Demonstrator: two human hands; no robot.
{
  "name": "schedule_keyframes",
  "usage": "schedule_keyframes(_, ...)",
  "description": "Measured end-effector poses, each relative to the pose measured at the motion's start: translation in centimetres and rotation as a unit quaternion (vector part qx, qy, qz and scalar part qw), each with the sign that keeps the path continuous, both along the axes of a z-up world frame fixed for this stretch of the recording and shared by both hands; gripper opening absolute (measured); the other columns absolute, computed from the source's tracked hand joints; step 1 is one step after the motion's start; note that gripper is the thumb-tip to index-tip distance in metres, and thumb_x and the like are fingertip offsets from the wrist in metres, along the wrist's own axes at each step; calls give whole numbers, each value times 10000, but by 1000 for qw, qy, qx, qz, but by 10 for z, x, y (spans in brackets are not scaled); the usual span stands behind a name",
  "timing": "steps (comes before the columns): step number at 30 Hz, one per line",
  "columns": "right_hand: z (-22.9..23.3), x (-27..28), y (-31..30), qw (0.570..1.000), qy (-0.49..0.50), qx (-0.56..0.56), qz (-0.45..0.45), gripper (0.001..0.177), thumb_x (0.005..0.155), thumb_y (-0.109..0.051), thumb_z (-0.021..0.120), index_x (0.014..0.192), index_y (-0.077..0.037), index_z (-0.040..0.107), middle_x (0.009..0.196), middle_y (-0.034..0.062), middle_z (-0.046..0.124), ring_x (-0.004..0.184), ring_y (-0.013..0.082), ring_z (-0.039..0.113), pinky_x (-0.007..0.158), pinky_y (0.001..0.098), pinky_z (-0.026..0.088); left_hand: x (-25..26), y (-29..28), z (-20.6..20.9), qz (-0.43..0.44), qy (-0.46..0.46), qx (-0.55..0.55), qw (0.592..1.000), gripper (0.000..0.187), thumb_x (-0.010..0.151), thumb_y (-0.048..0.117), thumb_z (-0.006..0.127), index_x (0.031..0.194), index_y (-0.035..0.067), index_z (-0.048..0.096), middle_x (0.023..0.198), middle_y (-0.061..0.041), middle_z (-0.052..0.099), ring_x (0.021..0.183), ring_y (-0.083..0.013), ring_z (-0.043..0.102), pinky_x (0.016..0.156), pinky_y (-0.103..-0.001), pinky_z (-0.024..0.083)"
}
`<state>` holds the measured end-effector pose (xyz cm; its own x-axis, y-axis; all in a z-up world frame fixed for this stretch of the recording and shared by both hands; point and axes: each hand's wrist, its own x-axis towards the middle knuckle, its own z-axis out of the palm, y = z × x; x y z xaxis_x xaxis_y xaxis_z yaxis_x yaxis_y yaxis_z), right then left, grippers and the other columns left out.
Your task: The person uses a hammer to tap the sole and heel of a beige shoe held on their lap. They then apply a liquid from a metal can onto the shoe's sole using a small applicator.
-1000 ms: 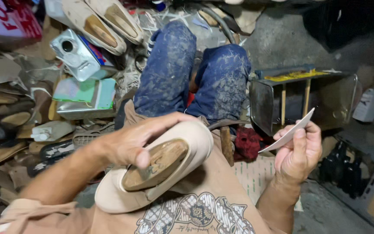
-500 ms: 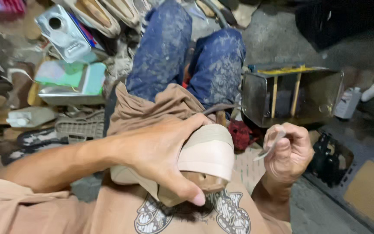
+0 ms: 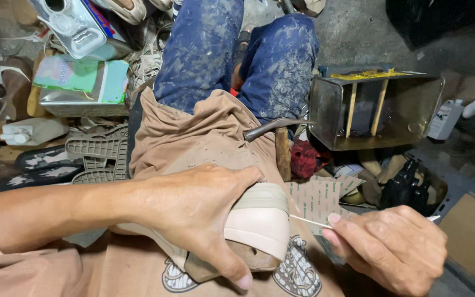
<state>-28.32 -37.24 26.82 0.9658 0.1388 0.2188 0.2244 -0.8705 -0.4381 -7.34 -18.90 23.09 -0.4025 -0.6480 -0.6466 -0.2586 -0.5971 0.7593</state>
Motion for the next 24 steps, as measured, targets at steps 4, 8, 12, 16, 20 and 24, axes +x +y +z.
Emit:
schedule_keyframes(4, -1, -1, -1, 1000, -10, 0, 6, 106, 850, -160, 724, 821, -59, 710, 549, -6, 625, 483, 93, 635, 478, 221, 420, -1, 1, -4, 1, 3, -7, 1000, 893, 442, 681, 765, 1151, 195, 523, 1071, -54, 740, 970, -280, 716, 773, -378, 533)
schedule_keyframes(8, -2, -3, -1, 1000, 2, -9, 14, 93, 855, -145, 752, 853, -61, 713, 614, -7, 660, 527, 104, 656, 497, 231, 437, -2, 1, -8, 3, 3, -10, 1000, 911, 445, 702, 759, 1163, 192, 526, 1104, -47, 718, 1004, -268, 701, 815, -377, 521)
schedule_keyframes(12, -3, -2, -2, 1000, 0, -21, 22, 93, 868, -144, 763, 877, -70, 708, 641, -6, 679, 555, 88, 664, 500, 225, 432, -2, 2, -9, 5, 3, -17, 1000, 900, 453, 705, 766, 1157, 198, 529, 1105, -26, 728, 1022, -260, 708, 805, -372, 528)
schedule_keyframes(16, -2, -1, 2, 1000, 9, -17, 20, 99, 879, -143, 745, 887, -51, 708, 645, 5, 673, 566, 99, 668, 514, 234, 453, -3, 3, -9, 2, -1, -10, 1000, 887, 456, 701, 771, 1135, 189, 520, 1088, -39, 714, 1003, -266, 699, 795, -375, 521)
schedule_keyframes(20, 1, 0, 5, 999, 28, -34, 21, 92, 890, -129, 744, 894, -44, 709, 679, 11, 694, 584, 105, 676, 512, 240, 428, -4, 4, -10, 1, -1, -16, 1000, 918, 460, 711, 767, 1176, 192, 522, 1093, -33, 725, 1014, -277, 707, 803, -391, 528)
schedule_keyframes(24, 6, 1, 6, 997, 42, -48, 39, 117, 902, -138, 752, 939, -39, 704, 692, 0, 682, 612, 93, 684, 543, 223, 444, -3, 8, -11, 14, 8, -14, 1000, 883, 464, 706, 770, 1141, 200, 515, 1071, -24, 720, 997, -262, 705, 792, -384, 523)
